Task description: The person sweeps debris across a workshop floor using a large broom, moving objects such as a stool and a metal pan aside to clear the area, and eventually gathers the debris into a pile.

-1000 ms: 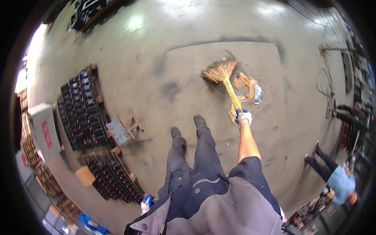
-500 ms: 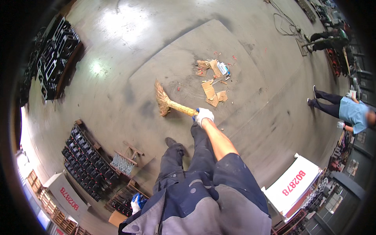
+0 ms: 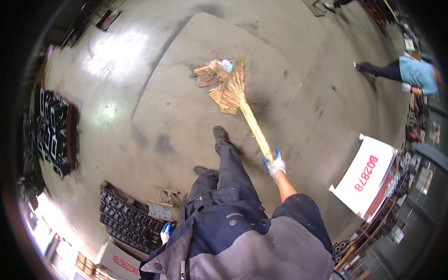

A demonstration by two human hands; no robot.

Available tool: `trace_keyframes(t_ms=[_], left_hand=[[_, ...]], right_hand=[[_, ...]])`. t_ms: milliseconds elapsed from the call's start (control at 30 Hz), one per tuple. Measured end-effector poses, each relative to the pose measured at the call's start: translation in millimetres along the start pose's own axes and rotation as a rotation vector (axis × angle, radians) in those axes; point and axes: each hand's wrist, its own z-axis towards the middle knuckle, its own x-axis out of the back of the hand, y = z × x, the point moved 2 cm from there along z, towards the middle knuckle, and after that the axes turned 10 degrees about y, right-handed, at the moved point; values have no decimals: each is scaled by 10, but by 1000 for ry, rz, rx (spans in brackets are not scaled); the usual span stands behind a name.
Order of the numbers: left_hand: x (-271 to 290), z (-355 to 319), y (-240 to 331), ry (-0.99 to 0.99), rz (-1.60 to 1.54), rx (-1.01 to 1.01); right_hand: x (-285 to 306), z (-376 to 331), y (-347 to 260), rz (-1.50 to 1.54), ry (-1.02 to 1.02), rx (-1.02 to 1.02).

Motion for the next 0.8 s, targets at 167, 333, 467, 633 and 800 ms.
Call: trace_keyframes(t_ms=[167,333,467,633,800], left_hand=[[-377,69,668,-103,44,-36],[-495,122,1127,-191,203,-132],[-638,-55,1577,-151,362,-159],[-556,227,2031,-156,548,-249],[-653,396,2512,-224,510,-343]], right_hand=[[465,-1005,666,260,-293,-479],[34,-1082,1057,637,-206,-873],[-725,-474,793,862,-409,-912],[-1744,-1,-441,1050,-713,-840],[-1749,-135,-1770,1084,-402,-875]])
